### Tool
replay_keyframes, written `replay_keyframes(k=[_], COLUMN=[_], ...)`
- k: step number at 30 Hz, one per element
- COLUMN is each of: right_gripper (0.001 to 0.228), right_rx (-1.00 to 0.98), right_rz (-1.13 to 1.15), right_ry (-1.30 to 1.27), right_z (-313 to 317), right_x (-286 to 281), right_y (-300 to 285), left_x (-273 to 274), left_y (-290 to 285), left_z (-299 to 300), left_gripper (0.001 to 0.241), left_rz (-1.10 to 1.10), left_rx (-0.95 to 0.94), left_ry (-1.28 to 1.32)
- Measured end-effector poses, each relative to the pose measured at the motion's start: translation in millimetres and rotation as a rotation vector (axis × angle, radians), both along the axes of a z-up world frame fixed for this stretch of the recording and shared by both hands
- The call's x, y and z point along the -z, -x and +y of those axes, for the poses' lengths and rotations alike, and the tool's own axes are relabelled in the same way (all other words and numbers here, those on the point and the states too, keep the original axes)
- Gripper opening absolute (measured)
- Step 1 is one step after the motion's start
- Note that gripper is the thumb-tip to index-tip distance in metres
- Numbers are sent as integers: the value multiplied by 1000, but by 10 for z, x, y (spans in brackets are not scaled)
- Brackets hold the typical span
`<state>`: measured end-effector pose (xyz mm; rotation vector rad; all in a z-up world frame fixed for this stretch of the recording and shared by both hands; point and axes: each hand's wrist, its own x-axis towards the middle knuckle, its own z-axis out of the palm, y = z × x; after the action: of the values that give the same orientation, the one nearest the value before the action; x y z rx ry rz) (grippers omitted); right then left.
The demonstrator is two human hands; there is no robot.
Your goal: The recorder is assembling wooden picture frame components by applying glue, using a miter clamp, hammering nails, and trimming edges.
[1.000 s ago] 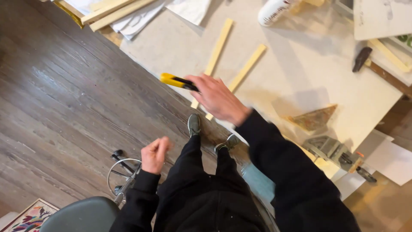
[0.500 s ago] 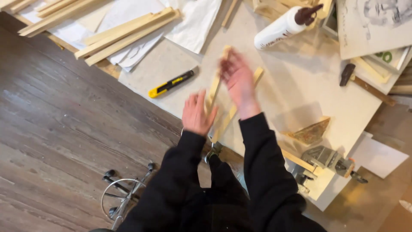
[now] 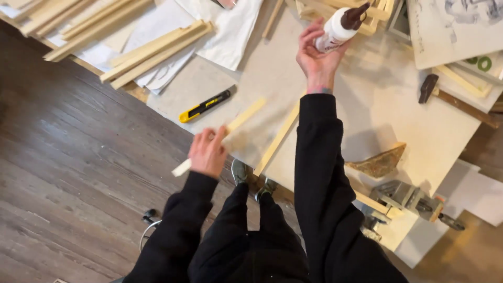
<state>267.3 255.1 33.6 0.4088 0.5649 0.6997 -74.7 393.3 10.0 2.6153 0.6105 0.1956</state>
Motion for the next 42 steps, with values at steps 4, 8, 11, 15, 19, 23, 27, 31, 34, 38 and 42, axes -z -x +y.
replay_keyframes(k=[4, 8, 11, 15, 19, 23, 27, 31, 34, 38, 42], right_gripper=[62, 58, 52, 53, 46, 55, 65, 37, 50, 56, 57], right_rx=[-81, -189, -52, 228, 59, 166, 466, 541, 135, 46, 240], right_rz=[-159, -681, -920, -1465, -1711, -1784, -1853, -1665, -1588, -1426, -1298], right_ry=[145, 871, 1217, 1563, 1827, 1484, 1556, 1543, 1635, 1432, 1426], right_z=[-43, -186, -441, -683, -602, -697, -1494, -1795, -1898, -1896, -2241], right_x=[10, -451, -663, -585, -295, -1004, -1811, -1852, -1077, -1426, -2051], right_y=[82, 787, 952, 1101, 1287, 1222, 1073, 1582, 2138, 2310, 2107], left_x=[-372, -631, -683, -705, -1090, -1104, -1326, -1576, -1735, -1837, -1893], left_y=[804, 1415, 1637, 1730, 1453, 1556, 1538, 1400, 1375, 1157, 1066], left_z=[361, 734, 779, 479, 129, -110, -307, -418, -533, -618, -748], left_gripper=[53, 39, 26, 15, 10, 37, 43, 49, 47, 35, 33], left_rz=[-94, -100, -72, -26, -70, -20, 53, -21, -111, -219, -199], left_rx=[-9, -152, -226, -277, -209, -160, -85, 4, 78, 138, 196], left_ry=[-181, -279, -336, -327, -277, -201, -189, -141, -94, -97, -80])
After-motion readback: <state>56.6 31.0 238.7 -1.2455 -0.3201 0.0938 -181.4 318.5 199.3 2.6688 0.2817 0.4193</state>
